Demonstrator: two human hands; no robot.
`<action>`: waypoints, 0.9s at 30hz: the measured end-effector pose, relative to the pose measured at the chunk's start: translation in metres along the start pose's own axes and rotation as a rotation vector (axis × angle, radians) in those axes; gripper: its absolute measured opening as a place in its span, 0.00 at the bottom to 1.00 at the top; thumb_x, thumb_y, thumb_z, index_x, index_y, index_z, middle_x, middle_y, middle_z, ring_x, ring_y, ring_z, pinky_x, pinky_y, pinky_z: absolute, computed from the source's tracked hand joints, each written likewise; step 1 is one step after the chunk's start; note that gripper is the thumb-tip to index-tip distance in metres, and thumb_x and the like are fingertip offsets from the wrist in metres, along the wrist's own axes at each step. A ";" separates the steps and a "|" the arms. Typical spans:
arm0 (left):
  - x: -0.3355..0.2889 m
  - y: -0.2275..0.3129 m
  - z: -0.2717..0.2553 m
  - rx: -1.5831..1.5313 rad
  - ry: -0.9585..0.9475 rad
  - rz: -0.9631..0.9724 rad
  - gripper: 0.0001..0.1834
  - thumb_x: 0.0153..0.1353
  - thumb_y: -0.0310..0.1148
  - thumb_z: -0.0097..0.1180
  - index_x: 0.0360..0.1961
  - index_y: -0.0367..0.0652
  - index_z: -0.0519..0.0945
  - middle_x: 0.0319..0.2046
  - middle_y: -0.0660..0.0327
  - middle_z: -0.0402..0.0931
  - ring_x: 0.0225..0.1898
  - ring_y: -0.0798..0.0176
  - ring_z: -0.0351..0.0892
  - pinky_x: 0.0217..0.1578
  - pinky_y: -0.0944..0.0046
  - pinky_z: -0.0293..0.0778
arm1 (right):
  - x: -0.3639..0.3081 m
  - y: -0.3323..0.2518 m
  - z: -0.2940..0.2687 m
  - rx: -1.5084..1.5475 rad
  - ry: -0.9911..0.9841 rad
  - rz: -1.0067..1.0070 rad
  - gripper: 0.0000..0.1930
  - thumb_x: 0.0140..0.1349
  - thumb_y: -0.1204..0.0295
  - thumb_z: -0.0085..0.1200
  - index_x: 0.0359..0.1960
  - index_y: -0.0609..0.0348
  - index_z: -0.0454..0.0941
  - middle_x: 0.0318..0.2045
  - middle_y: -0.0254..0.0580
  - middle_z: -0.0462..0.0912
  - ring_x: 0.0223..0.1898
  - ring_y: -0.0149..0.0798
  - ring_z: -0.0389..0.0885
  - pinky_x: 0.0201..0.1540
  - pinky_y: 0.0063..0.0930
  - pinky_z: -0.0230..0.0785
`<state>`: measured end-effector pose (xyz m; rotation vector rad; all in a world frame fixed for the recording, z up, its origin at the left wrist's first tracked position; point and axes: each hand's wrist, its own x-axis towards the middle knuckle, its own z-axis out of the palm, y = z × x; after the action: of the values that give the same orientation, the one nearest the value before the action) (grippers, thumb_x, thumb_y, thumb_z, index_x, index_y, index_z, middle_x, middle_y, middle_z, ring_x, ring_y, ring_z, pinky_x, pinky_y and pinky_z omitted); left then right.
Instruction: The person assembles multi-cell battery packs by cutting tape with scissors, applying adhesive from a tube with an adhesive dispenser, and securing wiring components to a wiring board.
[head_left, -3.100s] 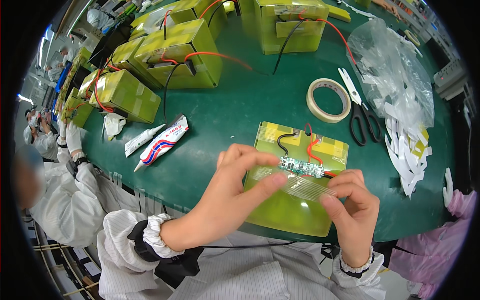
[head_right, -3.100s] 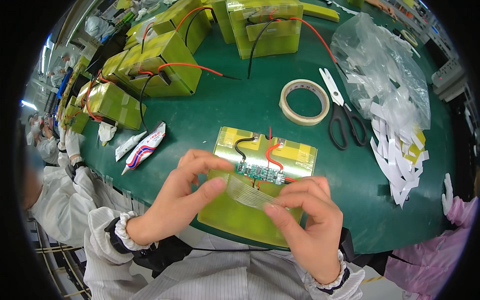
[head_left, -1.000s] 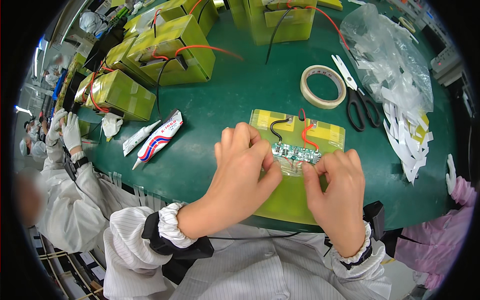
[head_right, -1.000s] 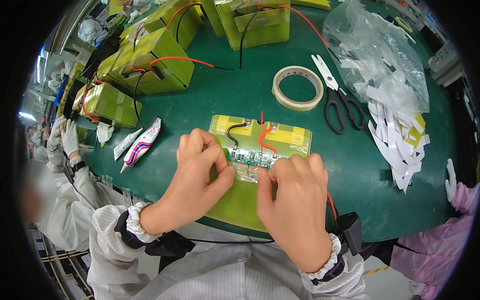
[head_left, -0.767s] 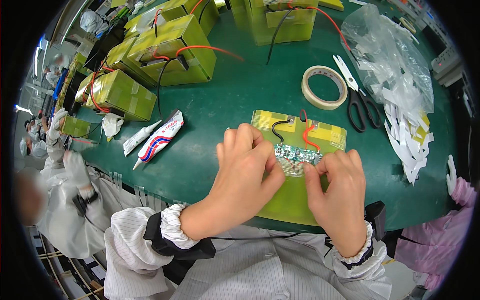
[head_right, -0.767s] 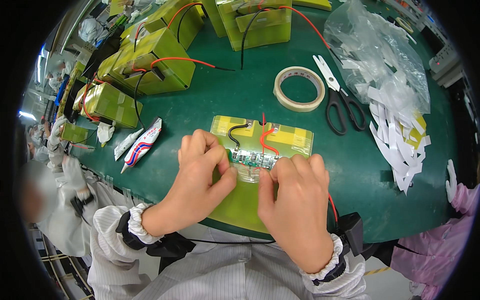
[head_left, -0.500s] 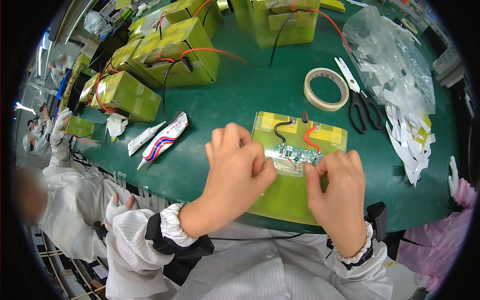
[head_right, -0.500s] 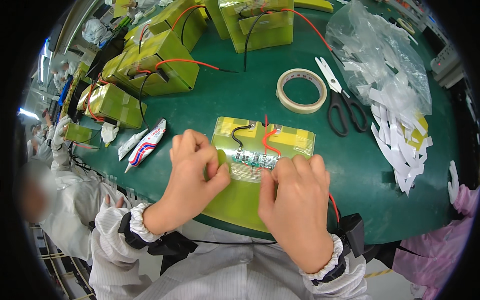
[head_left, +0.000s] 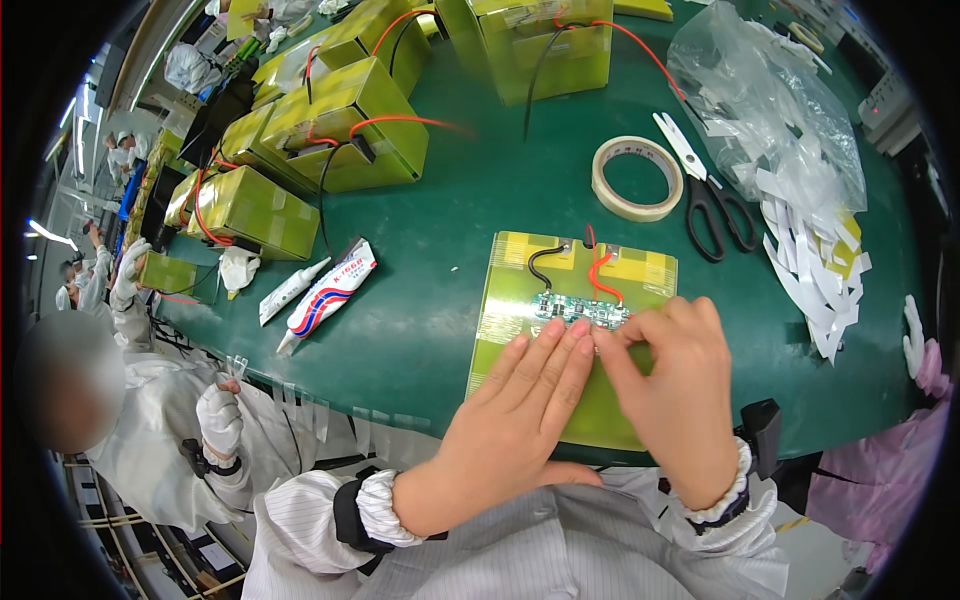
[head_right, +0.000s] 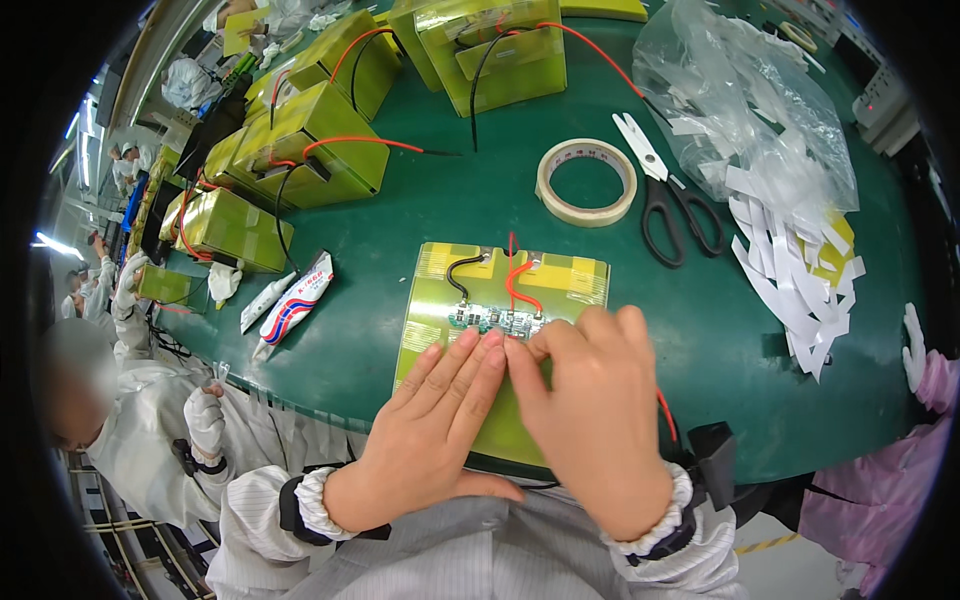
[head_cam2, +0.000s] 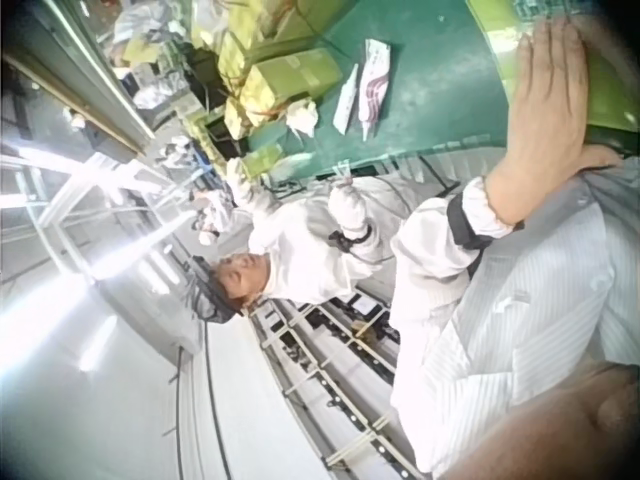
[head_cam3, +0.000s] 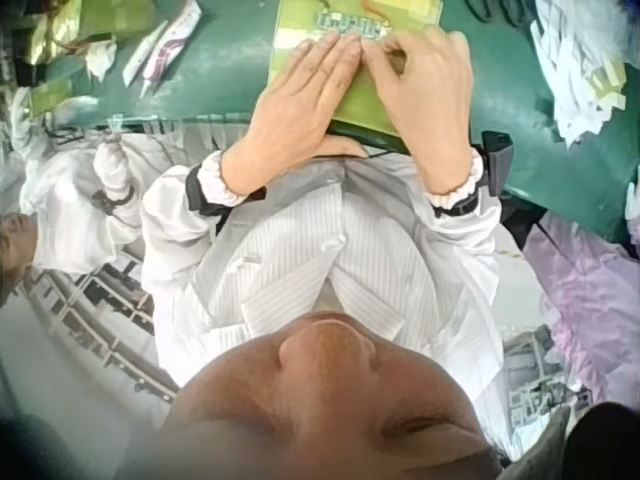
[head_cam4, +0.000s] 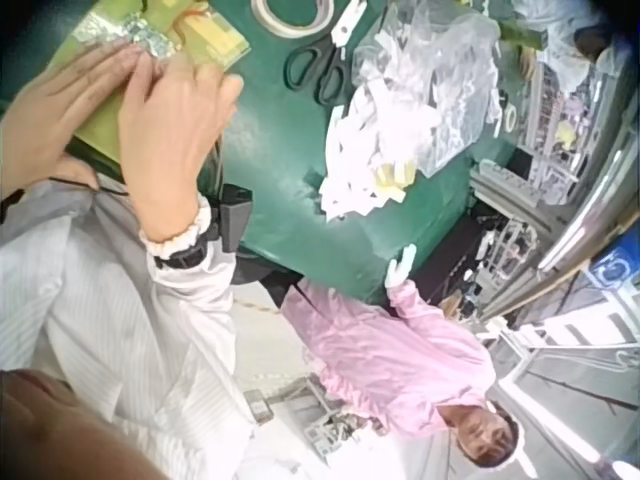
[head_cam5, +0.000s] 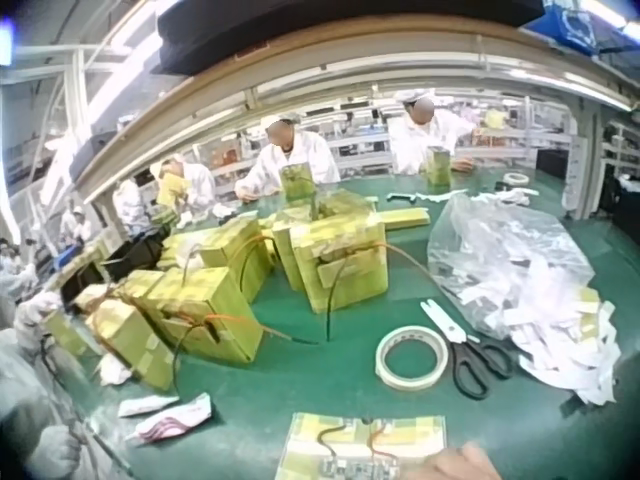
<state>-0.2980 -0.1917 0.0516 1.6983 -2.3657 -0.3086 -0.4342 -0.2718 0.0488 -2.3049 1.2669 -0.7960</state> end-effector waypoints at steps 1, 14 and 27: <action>0.001 0.001 0.000 0.035 -0.007 0.002 0.55 0.37 0.62 0.52 0.56 0.26 0.55 0.58 0.47 0.55 0.61 0.49 0.53 0.60 0.55 0.49 | 0.000 0.000 -0.007 0.034 -0.030 0.033 0.06 0.47 0.71 0.56 0.20 0.59 0.74 0.18 0.40 0.66 0.27 0.42 0.64 0.29 0.33 0.58; -0.001 0.009 0.008 0.132 0.106 -0.061 0.49 0.40 0.62 0.53 0.55 0.32 0.62 0.56 0.50 0.60 0.59 0.52 0.58 0.59 0.54 0.49 | -0.022 0.028 -0.064 0.061 0.170 0.221 0.10 0.52 0.74 0.53 0.34 0.66 0.74 0.19 0.37 0.63 0.22 0.32 0.61 0.26 0.23 0.54; 0.010 0.012 0.014 0.139 0.221 -0.094 0.42 0.40 0.59 0.56 0.49 0.36 0.71 0.48 0.54 0.67 0.52 0.54 0.65 0.53 0.54 0.58 | -0.019 0.028 -0.020 0.048 -0.027 -0.169 0.23 0.37 0.85 0.51 0.40 0.56 0.77 0.30 0.38 0.67 0.32 0.40 0.64 0.33 0.28 0.61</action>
<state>-0.3161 -0.1963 0.0424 1.8045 -2.1964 0.0299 -0.4730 -0.2713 0.0422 -2.3987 1.0398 -0.8375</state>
